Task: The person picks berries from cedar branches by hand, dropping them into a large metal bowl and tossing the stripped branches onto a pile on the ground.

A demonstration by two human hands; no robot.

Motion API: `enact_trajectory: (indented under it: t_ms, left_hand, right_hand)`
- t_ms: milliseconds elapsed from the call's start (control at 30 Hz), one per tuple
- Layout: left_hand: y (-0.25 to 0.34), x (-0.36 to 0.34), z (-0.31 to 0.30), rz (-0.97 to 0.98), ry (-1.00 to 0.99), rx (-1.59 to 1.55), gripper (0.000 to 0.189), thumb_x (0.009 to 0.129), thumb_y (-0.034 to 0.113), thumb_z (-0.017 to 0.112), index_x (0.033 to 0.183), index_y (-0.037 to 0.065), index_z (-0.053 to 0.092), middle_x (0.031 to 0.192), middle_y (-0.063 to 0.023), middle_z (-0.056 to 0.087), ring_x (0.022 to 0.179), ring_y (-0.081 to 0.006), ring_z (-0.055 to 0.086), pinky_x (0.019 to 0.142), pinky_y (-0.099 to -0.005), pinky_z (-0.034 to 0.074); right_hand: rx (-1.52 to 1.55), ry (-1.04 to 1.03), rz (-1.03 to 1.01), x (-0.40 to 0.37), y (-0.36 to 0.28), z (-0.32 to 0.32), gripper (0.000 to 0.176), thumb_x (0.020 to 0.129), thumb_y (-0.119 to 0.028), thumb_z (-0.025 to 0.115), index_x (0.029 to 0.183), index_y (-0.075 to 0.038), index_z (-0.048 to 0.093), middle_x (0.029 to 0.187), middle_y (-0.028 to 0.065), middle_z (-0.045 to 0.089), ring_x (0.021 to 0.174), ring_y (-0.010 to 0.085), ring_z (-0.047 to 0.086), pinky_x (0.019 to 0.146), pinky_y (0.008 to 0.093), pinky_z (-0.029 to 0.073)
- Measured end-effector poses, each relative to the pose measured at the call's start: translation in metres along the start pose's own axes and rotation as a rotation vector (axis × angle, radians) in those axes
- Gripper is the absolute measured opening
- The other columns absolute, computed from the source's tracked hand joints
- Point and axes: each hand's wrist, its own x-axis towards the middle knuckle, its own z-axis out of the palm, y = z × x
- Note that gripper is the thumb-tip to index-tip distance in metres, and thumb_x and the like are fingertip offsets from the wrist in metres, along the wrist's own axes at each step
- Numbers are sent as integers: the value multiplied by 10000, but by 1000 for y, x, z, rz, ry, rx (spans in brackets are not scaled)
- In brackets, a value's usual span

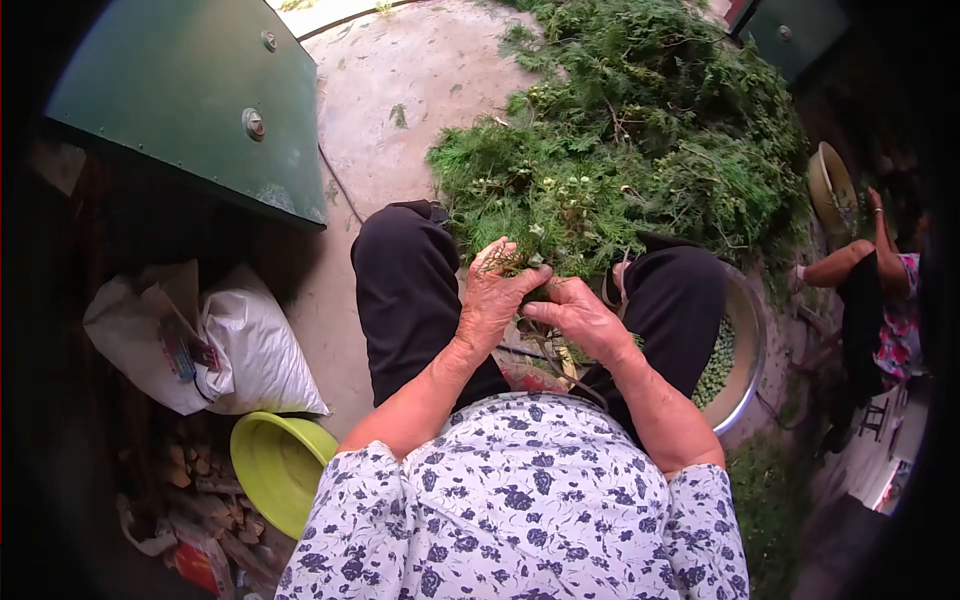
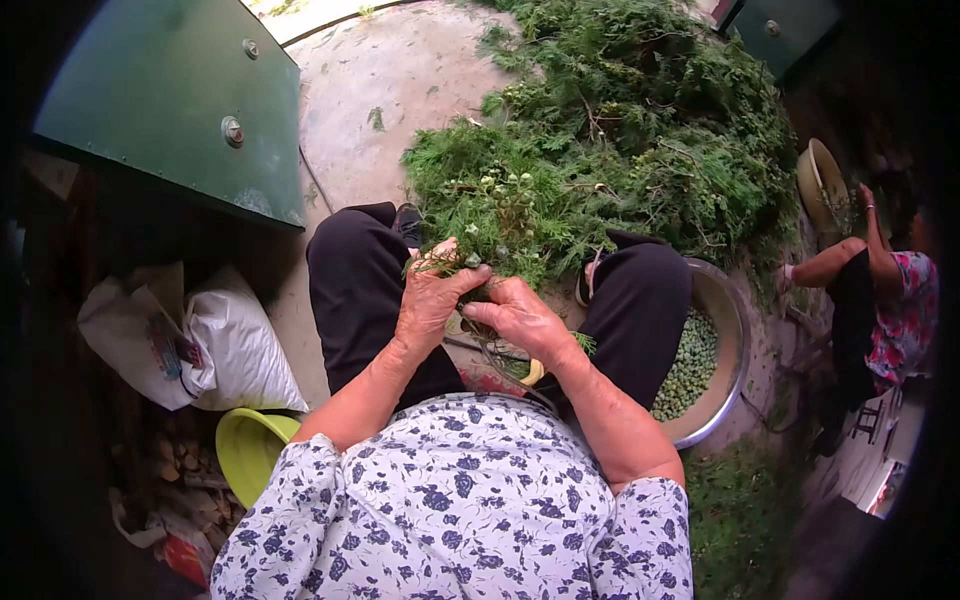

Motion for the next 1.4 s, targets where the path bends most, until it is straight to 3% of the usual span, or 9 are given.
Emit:
enact_trajectory:
  t_ms: [33, 100, 167, 233, 400, 1000, 1067, 1133, 1400]
  left_hand:
    - [1, 1, 0, 381, 115, 335, 155, 719, 118, 713, 829, 32, 647, 814, -26, 562, 698, -134, 565, 567, -248, 468]
    - [4, 4, -6, 538, 167, 545, 132, 709, 105, 718, 795, 34, 647, 643, -4, 570, 597, -134, 569, 565, -265, 465]
    - [21, 0, -7, -82, 58, -45, 123, 687, 104, 729, 779, 61, 661, 625, -20, 573, 670, -171, 584, 697, -332, 462]
    - [22, -2, -3, -59, 82, 18, 110, 690, 129, 719, 737, 58, 649, 599, -29, 568, 659, -222, 570, 763, -370, 443]
    - [5, 2, -7, 475, 160, 643, 97, 692, 156, 667, 691, 69, 625, 639, -54, 586, 679, -265, 540, 780, -376, 423]
    - [4, 1, -6, 596, -6, 608, 206, 600, 119, 743, 747, 37, 624, 687, -61, 581, 686, -244, 544, 687, -362, 410]
    - [-2, 1, -7, 611, -3, 638, 207, 598, 107, 743, 751, 33, 624, 696, -64, 584, 696, -240, 548, 684, -355, 416]
    - [-4, -1, -7, 401, 19, 475, 194, 632, 132, 738, 792, 64, 652, 722, -42, 609, 748, -217, 569, 786, -362, 398]
    - [0, 0, -5, 473, 38, 539, 227, 647, 103, 741, 847, 49, 647, 747, -66, 612, 751, -230, 567, 783, -369, 414]
  right_hand:
    - [-424, 63, -56, -4, -8, 0, 144, 814, -37, 601, 948, 16, 605, 805, 80, 626, 691, 121, 578, 643, 264, 471]
    - [-851, 120, -113, -7, -15, 1, 134, 806, -43, 612, 928, 12, 608, 779, 90, 624, 670, 121, 574, 623, 263, 467]
    - [-691, 546, -506, -10, -15, 7, 130, 768, -34, 627, 884, 11, 590, 750, 124, 598, 651, 216, 594, 592, 295, 465]
    - [-625, 596, -545, -7, -23, 7, 172, 743, -17, 648, 907, -2, 598, 807, 112, 600, 672, 205, 592, 615, 296, 470]
    - [-586, 444, -521, 12, -14, 3, 247, 727, -46, 693, 956, -5, 612, 845, 56, 582, 760, 127, 567, 674, 239, 461]
    - [102, 230, 18, 11, 3, -21, 149, 879, -176, 554, 853, -30, 563, 670, -3, 555, 529, 49, 472, 478, 178, 371]
    - [594, 144, 48, 11, 5, -26, 206, 886, -253, 570, 862, -50, 544, 673, -12, 516, 529, 76, 488, 467, 190, 380]
    - [525, 180, -14, 9, -2, -25, 202, 895, -244, 556, 877, -43, 540, 708, 12, 537, 541, 89, 507, 480, 196, 396]
    - [613, 245, -215, 7, -10, -46, 220, 898, -184, 549, 1025, -7, 521, 867, 86, 613, 738, 141, 617, 579, 221, 489]
